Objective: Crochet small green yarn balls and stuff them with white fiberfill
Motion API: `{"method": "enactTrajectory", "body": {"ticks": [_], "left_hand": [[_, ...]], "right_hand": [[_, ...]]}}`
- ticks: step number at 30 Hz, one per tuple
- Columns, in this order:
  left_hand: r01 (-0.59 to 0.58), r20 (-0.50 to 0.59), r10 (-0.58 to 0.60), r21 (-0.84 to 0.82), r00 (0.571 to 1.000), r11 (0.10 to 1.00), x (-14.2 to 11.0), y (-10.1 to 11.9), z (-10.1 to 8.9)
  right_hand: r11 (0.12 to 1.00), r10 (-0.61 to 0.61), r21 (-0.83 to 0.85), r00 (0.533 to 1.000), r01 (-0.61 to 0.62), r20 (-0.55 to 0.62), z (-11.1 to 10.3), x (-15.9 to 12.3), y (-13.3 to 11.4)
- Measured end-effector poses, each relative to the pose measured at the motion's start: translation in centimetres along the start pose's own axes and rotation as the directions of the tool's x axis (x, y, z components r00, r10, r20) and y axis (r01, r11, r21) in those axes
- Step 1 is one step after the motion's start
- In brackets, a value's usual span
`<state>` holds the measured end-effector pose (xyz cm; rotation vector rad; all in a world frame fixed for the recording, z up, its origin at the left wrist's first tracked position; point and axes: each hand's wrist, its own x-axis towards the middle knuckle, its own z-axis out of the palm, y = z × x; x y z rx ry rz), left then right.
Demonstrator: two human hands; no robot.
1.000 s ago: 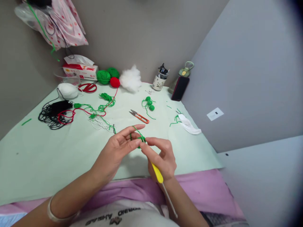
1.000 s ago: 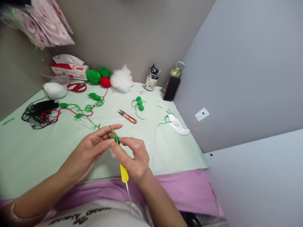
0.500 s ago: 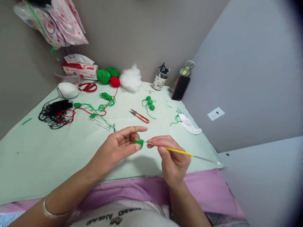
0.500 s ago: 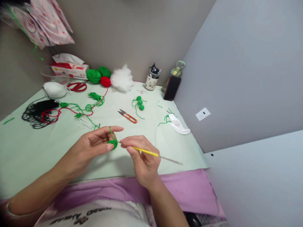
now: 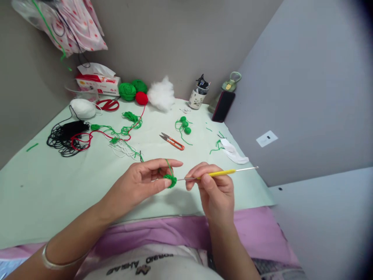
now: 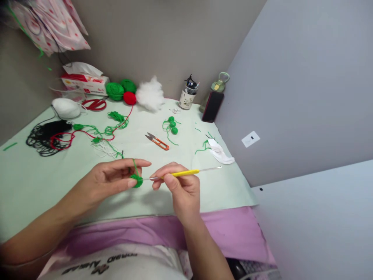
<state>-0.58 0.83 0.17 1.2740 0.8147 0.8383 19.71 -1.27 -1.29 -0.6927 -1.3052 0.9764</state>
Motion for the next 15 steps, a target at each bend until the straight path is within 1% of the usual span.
{"method": "enactTrajectory", "body": {"ticks": [1, 2, 3, 4, 5, 7, 8, 9, 10, 11, 14, 15], "left_hand": [[0.01, -0.003, -0.01, -0.064, 1.0, 0.998, 0.1, -0.2, 0.3], [0.018, -0.001, -0.018, -0.134, 1.0, 0.991, 0.1, -0.4, 0.7], [0.031, 0.005, -0.03, -0.206, 1.0, 0.978, 0.2, -0.6, 1.0], [0.038, 0.002, -0.039, -0.279, 0.999, 0.959, 0.3, -0.8, 1.4], [0.046, -0.005, -0.05, -0.347, 0.999, 0.937, 0.3, -0.9, 1.7], [0.063, -0.023, -0.082, -0.454, 0.996, 0.889, 0.4, -1.0, 2.2], [0.082, -0.019, -0.105, -0.492, 0.994, 0.867, 0.4, -1.0, 2.4], [0.105, -0.004, -0.126, -0.524, 0.992, 0.845, 0.4, -1.0, 2.5], [0.136, 0.023, -0.148, -0.548, 0.989, 0.825, 0.4, -1.0, 2.5], [0.164, 0.052, -0.163, -0.566, 0.985, 0.808, 0.4, -1.1, 2.5], [0.192, 0.099, -0.166, -0.584, 0.981, 0.788, 0.5, -1.3, 2.3], [0.188, 0.101, -0.159, -0.58, 0.982, 0.793, 0.5, -1.3, 2.2]], "right_hand": [[0.998, -0.038, -0.04, 0.999, 0.038, -0.002, 0.3, -0.1, 0.2], [0.989, -0.087, -0.117, 0.996, 0.086, -0.003, 0.6, -0.2, 0.4], [0.964, -0.152, -0.222, 0.988, 0.148, 0.002, 1.0, -0.4, 0.7], [0.913, -0.225, -0.344, 0.974, 0.218, 0.021, 1.2, -0.6, 1.0], [0.833, -0.31, -0.466, 0.949, 0.298, 0.053, 1.4, -0.9, 1.3], [0.619, -0.463, -0.646, 0.872, 0.446, 0.159, 1.6, -1.4, 1.9], [0.525, -0.516, -0.692, 0.832, 0.496, 0.204, 1.5, -1.6, 2.2], [0.47, -0.546, -0.712, 0.806, 0.522, 0.229, 1.5, -1.7, 2.4], [0.467, -0.555, -0.71, 0.8, 0.527, 0.228, 1.4, -1.7, 2.4], [0.512, -0.545, -0.69, 0.814, 0.512, 0.199, 1.4, -1.6, 2.4], [0.743, -0.422, -0.547, 0.904, 0.385, 0.063, 1.3, -1.1, 1.8], [0.803, -0.377, -0.486, 0.926, 0.344, 0.031, 1.2, -0.9, 1.6]]}}
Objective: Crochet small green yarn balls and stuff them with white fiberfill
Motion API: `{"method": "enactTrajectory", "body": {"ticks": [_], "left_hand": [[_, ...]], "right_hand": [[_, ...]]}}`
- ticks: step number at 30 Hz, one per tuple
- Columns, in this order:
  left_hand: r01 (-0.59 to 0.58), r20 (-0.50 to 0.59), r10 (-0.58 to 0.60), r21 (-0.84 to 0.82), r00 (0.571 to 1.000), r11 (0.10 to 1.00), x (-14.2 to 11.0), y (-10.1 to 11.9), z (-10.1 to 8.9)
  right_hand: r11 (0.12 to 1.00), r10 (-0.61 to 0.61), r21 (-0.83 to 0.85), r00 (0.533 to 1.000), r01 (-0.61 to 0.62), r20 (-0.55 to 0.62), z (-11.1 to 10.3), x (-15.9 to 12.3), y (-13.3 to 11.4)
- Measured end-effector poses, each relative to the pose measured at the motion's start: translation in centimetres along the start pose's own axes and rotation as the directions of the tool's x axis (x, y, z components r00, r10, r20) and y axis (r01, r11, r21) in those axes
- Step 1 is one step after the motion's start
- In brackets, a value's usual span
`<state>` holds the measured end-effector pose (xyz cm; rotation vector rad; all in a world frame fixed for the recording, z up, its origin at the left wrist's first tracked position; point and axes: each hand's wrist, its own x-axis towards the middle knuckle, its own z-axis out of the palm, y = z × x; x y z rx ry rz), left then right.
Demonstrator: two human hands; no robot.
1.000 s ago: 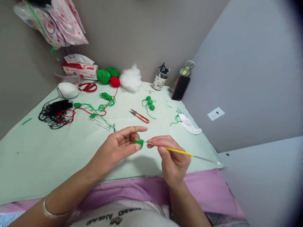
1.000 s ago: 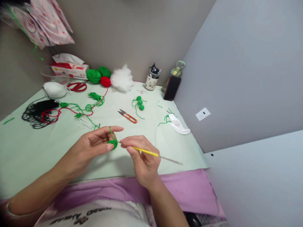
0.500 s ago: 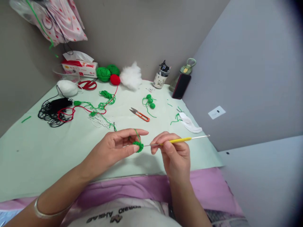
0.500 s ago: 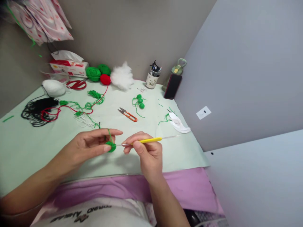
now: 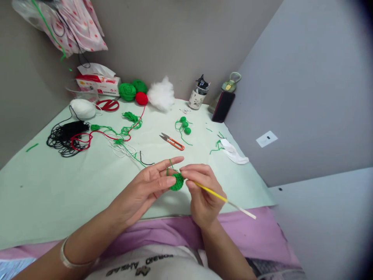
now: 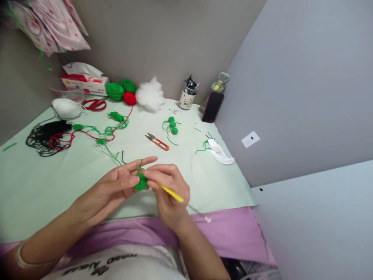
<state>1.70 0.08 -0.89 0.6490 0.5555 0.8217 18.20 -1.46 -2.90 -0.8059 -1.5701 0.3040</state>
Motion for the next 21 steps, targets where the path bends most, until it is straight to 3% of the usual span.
{"method": "enactTrajectory", "body": {"ticks": [3, 11, 15, 18, 21], "left_hand": [[-0.013, 0.006, 0.013, 0.031, 1.0, 0.999, 0.0, 0.1, -0.1], [-0.044, -0.029, 0.046, 0.088, 0.999, 0.995, 0.0, 0.9, -0.5], [-0.038, 0.027, 0.036, 0.083, 0.999, 0.996, 0.0, 1.1, -0.8], [-0.043, 0.044, 0.04, 0.067, 0.998, 0.997, 0.0, 0.9, -0.9], [-0.045, 0.033, 0.043, 0.063, 0.999, 0.997, 0.0, 0.7, -0.9]], "right_hand": [[0.983, 0.098, 0.153, 0.995, -0.097, 0.0, -0.2, 0.5, -0.2], [0.911, 0.266, 0.334, 0.964, -0.243, -0.026, -0.7, 0.6, 0.1], [0.809, 0.373, 0.472, 0.927, -0.349, 0.046, -1.1, 1.0, 0.2], [0.699, 0.49, 0.561, 0.868, -0.444, 0.078, -1.1, 1.2, 0.1], [0.647, 0.538, 0.601, 0.839, -0.47, 0.077, -0.8, 1.2, -0.1]]}}
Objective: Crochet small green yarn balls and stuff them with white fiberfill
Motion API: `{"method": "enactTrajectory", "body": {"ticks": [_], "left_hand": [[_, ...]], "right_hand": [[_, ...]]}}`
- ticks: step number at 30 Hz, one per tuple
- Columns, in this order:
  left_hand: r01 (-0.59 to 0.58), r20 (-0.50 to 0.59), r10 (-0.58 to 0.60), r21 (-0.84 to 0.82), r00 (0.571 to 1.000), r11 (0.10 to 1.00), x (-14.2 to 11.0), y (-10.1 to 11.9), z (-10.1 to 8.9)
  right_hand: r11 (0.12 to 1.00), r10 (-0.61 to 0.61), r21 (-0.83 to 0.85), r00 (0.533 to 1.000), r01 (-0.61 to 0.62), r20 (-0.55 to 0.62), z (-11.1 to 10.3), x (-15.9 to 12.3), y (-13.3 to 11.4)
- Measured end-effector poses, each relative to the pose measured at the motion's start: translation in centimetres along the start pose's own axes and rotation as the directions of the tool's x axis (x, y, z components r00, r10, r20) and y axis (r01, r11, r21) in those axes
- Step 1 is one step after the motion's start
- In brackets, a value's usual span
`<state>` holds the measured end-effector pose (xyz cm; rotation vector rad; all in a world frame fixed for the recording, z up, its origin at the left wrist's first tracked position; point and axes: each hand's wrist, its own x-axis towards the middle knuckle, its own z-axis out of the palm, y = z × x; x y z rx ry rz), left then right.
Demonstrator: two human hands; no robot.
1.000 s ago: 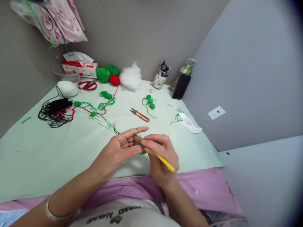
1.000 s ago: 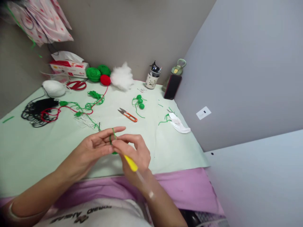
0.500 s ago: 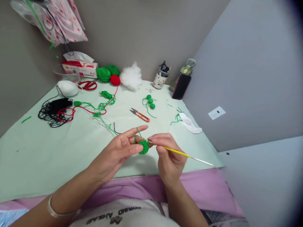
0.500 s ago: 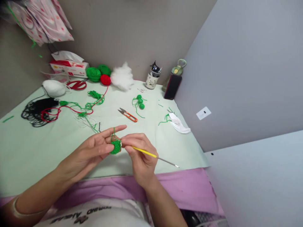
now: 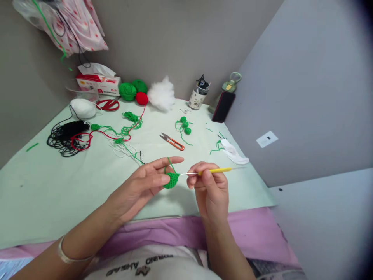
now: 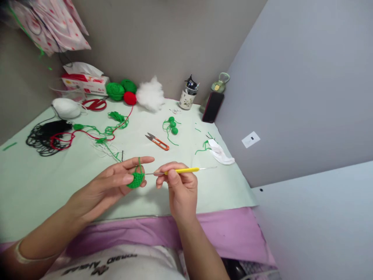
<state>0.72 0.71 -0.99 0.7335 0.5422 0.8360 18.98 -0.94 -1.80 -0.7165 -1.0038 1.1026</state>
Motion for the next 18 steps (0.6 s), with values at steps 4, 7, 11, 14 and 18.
{"method": "enactTrajectory", "body": {"ticks": [4, 7, 11, 14, 18], "left_hand": [[0.0, -0.013, 0.0, 0.0, 1.0, 1.0, -0.01, -0.11, 0.12], [0.002, -0.011, -0.002, -0.004, 1.0, 1.0, -0.07, -0.06, 0.28], [0.0, 0.011, 0.0, 0.004, 1.0, 1.0, -0.13, 0.02, 0.23], [-0.003, 0.022, 0.002, 0.002, 1.0, 1.0, -0.11, 0.02, 0.11], [-0.022, -0.023, 0.023, 0.053, 0.999, 0.998, 0.07, -0.3, 0.44]], "right_hand": [[0.998, -0.056, -0.014, 0.997, 0.057, 0.048, 0.24, -0.12, 0.12], [0.998, -0.069, 0.001, 0.996, 0.069, 0.062, 0.25, -0.03, 0.11], [0.998, 0.008, 0.067, 0.999, -0.011, 0.049, 0.06, 0.14, 0.03], [0.992, 0.074, 0.097, 0.996, -0.078, 0.04, -0.12, 0.16, 0.0], [0.992, 0.069, 0.098, 0.992, -0.079, 0.104, 0.0, 0.08, 0.19]]}}
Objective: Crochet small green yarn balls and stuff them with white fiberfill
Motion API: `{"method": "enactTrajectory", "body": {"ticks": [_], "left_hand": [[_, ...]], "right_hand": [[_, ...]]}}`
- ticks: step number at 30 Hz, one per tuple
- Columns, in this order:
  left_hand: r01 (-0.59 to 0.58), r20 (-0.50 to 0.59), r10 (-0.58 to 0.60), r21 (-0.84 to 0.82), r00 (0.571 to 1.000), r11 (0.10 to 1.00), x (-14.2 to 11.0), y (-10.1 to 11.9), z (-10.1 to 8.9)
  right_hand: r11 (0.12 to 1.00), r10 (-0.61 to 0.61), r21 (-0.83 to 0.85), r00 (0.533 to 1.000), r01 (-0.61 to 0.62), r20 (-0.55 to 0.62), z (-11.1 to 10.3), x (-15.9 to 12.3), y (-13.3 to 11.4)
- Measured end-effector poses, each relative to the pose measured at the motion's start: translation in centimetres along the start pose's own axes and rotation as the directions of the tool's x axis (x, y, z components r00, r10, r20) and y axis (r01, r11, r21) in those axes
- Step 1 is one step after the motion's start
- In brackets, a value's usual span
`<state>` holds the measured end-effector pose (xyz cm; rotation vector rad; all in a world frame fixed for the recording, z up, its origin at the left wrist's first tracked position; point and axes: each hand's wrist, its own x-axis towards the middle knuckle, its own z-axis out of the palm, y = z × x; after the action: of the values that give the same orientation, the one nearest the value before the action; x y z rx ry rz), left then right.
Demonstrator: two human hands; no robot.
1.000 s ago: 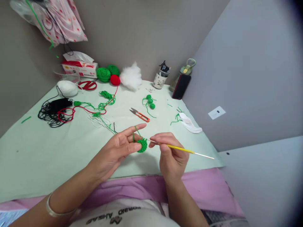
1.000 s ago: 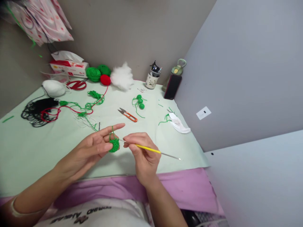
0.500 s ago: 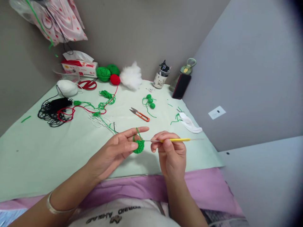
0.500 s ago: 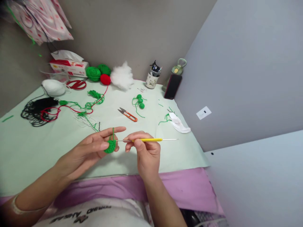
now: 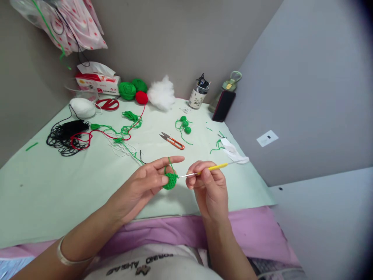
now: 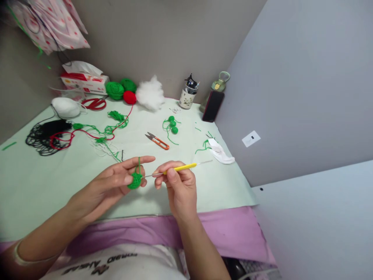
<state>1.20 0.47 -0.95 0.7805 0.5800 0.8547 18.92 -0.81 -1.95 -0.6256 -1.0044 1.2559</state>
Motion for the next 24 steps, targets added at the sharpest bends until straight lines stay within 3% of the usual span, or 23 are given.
{"method": "enactTrajectory", "body": {"ticks": [5, 7, 14, 18, 24], "left_hand": [[-0.076, -0.02, 0.081, 0.174, 0.997, 0.982, 0.1, -0.5, 0.6], [-0.08, 0.002, 0.082, 0.232, 0.997, 0.969, 0.0, -0.4, 0.5], [-0.082, -0.013, 0.089, 0.278, 0.996, 0.957, -0.3, 0.2, 0.1], [-0.092, -0.04, 0.109, 0.307, 0.993, 0.947, -0.3, 0.5, 0.6], [-0.094, -0.063, 0.127, 0.388, 0.99, 0.917, -0.5, 0.9, 0.9]], "right_hand": [[0.961, -0.175, -0.214, 0.984, 0.176, 0.025, 0.2, -0.1, 0.7], [0.943, -0.198, -0.27, 0.98, 0.193, 0.009, 0.1, -0.2, 0.8], [0.991, -0.044, -0.126, 0.999, 0.042, -0.016, 0.0, 0.0, 0.3], [0.994, -0.037, -0.101, 0.999, 0.038, 0.01, 0.2, 0.1, -0.2], [0.978, -0.07, -0.192, 0.995, 0.083, 0.073, -0.4, -0.1, -0.6]]}}
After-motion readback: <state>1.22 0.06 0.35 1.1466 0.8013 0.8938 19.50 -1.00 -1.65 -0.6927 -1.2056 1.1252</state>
